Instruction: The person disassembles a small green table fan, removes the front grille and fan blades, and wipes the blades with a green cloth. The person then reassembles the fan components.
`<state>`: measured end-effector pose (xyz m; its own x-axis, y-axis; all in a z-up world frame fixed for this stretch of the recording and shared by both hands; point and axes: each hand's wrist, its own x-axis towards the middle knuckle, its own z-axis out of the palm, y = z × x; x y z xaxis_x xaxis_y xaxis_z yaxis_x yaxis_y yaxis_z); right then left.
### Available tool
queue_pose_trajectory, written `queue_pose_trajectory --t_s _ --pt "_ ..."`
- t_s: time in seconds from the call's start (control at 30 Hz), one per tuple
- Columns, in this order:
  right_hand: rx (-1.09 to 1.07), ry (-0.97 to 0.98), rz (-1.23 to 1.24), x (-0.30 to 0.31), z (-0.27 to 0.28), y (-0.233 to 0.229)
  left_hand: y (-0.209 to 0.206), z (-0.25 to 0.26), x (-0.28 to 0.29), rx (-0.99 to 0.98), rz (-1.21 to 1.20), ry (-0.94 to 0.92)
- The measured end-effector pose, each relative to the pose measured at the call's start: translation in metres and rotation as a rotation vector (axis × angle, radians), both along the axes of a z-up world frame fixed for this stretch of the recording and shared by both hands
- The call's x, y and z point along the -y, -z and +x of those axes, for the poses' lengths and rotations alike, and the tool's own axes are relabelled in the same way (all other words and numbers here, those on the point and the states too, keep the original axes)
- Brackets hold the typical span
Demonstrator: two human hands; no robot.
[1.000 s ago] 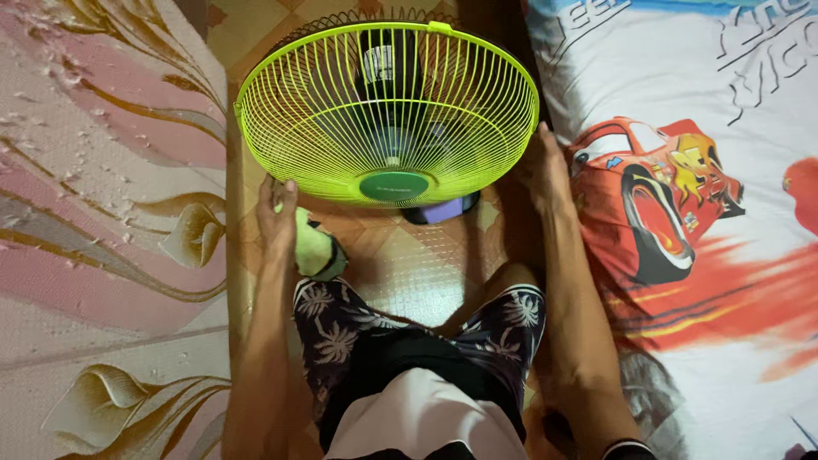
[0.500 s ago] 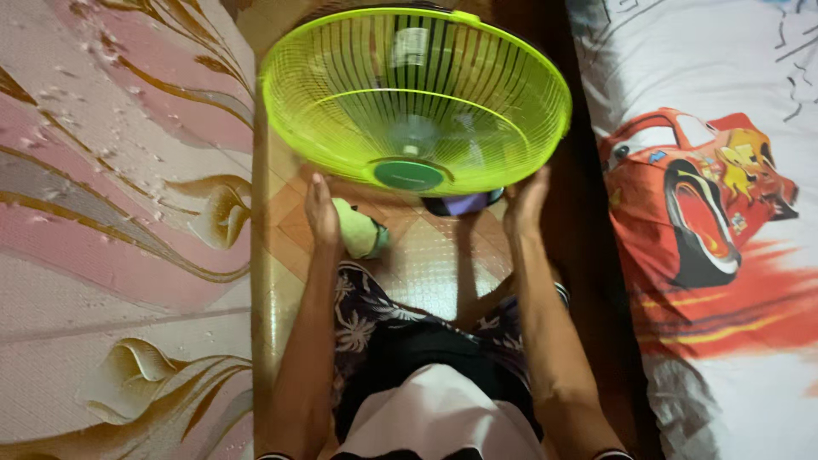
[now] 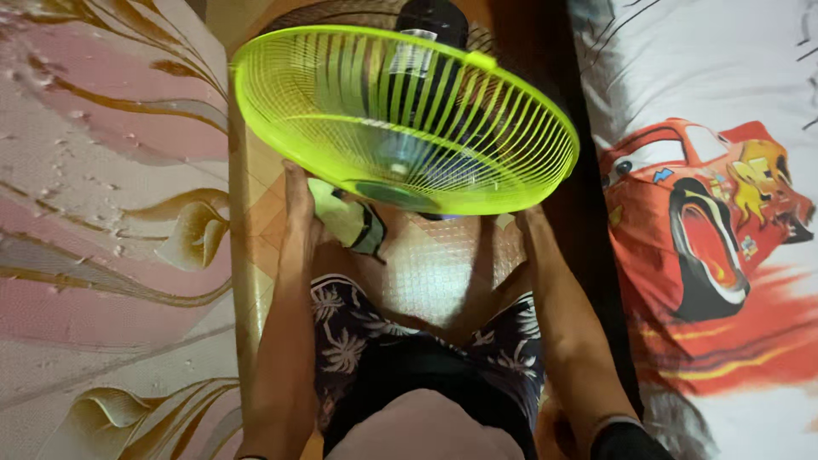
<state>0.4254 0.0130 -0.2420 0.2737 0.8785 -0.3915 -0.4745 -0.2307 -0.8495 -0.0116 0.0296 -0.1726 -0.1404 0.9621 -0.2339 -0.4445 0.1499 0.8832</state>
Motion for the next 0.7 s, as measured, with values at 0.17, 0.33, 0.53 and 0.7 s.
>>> queue_pose_trajectory --t_s 0.17,0.33,0.53,0.7 --pt "0.177 0.036 -0.037 -0.014 -0.028 0.011 0.021 -0.017 -0.006 -0.051 0.089 0.017" --pt "0.409 0.081 -0.06 -0.018 -0.034 0.033 0.025 -0.015 -0.016 -0.135 0.242 -0.001" --pt "0.586 -0.046 -0.086 -0.012 -0.065 0.084 -0.01 -0.038 -0.01 0.003 0.201 -0.105" --pt "0.583 -0.215 -0.155 -0.001 -0.128 0.127 -0.075 -0.05 0.0 -0.215 0.152 -0.072"
